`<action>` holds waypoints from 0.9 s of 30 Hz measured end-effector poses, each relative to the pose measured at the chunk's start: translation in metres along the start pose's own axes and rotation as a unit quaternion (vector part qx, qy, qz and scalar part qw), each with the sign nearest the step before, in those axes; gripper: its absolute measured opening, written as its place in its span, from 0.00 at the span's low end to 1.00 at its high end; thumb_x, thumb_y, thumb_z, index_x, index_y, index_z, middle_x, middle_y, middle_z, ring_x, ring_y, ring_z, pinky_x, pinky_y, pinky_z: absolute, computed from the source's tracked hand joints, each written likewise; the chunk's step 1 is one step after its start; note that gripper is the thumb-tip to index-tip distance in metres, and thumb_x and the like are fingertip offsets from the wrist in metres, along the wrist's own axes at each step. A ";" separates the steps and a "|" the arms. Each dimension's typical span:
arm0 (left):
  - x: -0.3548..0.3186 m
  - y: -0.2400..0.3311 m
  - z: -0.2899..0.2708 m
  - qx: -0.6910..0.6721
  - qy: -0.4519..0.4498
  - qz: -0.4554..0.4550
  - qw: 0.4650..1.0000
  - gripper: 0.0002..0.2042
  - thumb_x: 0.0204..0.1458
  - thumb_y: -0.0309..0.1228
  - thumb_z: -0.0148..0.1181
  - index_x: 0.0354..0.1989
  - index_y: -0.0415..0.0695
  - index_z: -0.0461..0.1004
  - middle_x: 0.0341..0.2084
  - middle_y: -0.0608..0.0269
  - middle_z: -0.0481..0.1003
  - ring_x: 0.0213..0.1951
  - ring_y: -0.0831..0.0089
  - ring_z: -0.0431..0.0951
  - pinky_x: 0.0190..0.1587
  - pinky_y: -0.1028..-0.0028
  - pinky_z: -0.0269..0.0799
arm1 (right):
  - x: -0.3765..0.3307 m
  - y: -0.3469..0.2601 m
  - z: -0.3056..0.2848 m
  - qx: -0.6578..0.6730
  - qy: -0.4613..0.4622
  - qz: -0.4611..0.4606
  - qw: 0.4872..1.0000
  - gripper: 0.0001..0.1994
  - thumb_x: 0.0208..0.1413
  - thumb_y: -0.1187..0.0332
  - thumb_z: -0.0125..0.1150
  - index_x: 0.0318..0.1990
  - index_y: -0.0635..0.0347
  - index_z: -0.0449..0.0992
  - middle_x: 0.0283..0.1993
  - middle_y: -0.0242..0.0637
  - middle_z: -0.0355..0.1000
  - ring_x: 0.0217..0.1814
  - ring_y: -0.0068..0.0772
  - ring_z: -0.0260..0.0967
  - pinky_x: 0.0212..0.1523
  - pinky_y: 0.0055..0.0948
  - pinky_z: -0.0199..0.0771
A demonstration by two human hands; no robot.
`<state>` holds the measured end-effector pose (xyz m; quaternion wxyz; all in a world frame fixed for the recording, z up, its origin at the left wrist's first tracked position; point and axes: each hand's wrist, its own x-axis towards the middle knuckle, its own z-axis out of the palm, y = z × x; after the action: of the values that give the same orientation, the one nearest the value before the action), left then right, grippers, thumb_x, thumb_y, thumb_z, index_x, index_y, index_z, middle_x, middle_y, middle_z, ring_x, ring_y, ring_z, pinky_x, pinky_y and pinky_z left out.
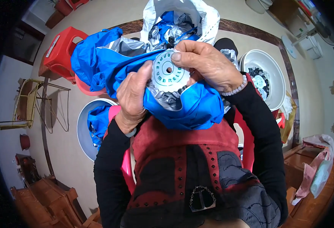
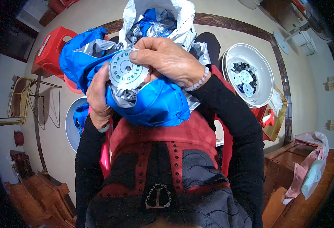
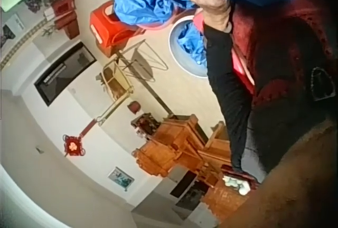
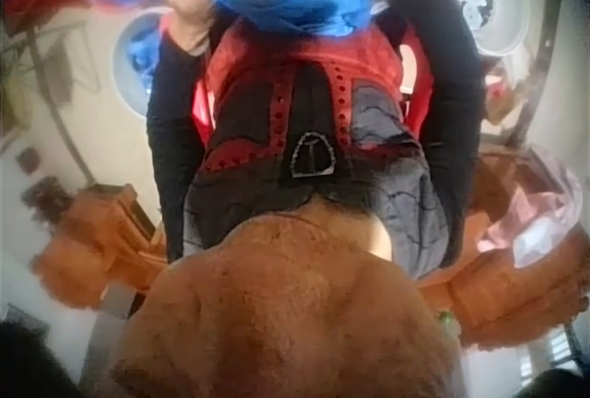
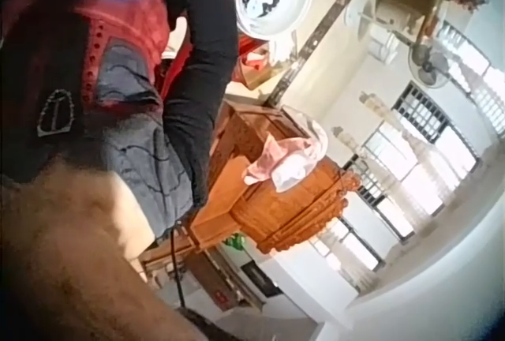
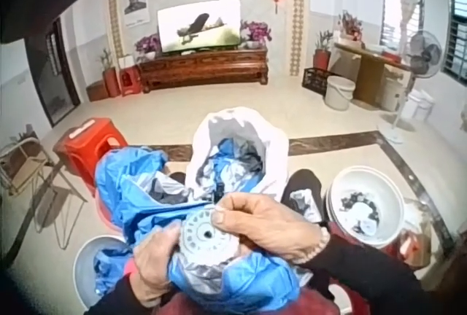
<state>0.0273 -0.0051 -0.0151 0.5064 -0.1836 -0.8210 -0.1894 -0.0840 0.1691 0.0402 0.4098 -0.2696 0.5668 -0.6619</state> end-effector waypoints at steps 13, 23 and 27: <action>0.003 0.005 -0.002 -0.031 -0.016 0.043 0.998 0.28 0.37 0.21 0.66 0.52 0.36 0.67 0.32 0.51 0.76 0.25 0.64 0.75 0.25 0.72 0.71 | 0.003 0.006 0.008 -0.146 0.010 -0.026 0.989 0.11 0.59 0.62 0.56 0.35 0.63 0.72 0.24 0.28 0.69 0.16 0.10 0.63 0.16 0.09 0.64; -0.003 0.005 -0.009 -0.052 -0.080 0.055 0.994 0.23 0.36 0.24 0.66 0.46 0.43 0.72 0.22 0.61 0.71 0.23 0.66 0.72 0.23 0.73 0.66 | 0.001 0.010 0.011 -0.122 0.006 -0.018 0.992 0.13 0.56 0.62 0.56 0.28 0.64 0.71 0.21 0.27 0.66 0.14 0.14 0.66 0.15 0.13 0.63; -0.003 0.007 -0.008 -0.042 -0.059 0.065 0.995 0.23 0.35 0.24 0.66 0.45 0.44 0.73 0.25 0.62 0.71 0.26 0.67 0.72 0.25 0.73 0.68 | 0.001 0.015 0.009 -0.123 -0.007 -0.011 0.992 0.12 0.59 0.61 0.56 0.35 0.62 0.71 0.23 0.26 0.67 0.16 0.09 0.63 0.16 0.09 0.64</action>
<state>0.0381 -0.0038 -0.0138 0.4601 -0.2684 -0.8272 -0.1790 -0.0737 0.1633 0.0275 0.3703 -0.3288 0.6378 -0.5899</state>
